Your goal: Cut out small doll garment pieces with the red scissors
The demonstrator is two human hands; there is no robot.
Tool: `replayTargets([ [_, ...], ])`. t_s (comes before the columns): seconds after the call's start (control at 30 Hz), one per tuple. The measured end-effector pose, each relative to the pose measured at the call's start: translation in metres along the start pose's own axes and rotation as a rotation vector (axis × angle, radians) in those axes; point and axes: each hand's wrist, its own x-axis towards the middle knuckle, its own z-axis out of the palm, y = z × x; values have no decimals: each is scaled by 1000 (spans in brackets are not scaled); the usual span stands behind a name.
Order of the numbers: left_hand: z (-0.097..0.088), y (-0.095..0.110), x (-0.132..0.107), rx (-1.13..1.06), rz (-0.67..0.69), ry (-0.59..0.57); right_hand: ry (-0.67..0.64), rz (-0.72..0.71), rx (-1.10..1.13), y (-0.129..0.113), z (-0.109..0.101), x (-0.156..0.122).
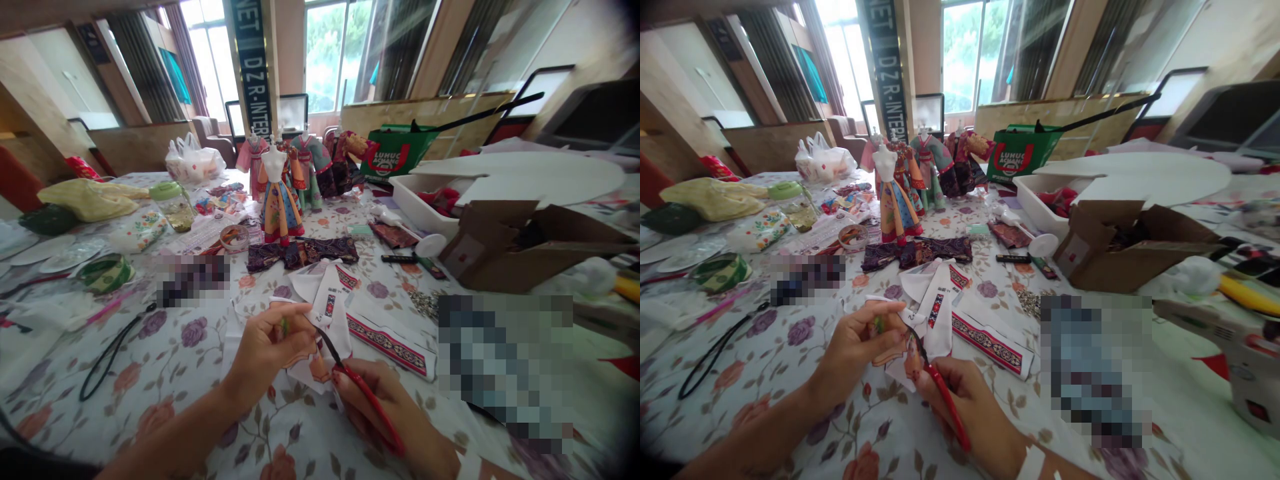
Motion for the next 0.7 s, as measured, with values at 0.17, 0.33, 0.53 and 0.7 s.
replayTargets([
  [0.17, 0, 0, 0, -3, 6, -10, -11, -27, -1, 3, -2, 2],
  [0.33, 0, 2, 0, 70, 26, 8, -16, -17, -4, 3, -2, 2],
  [0.53, 1, 2, 0, 38, 36, -2, -11, -19, 4, 4, -1, 1],
  [0.7, 1, 1, -1, 22, 30, -8, -10, -35, -9, 6, -1, 1],
])
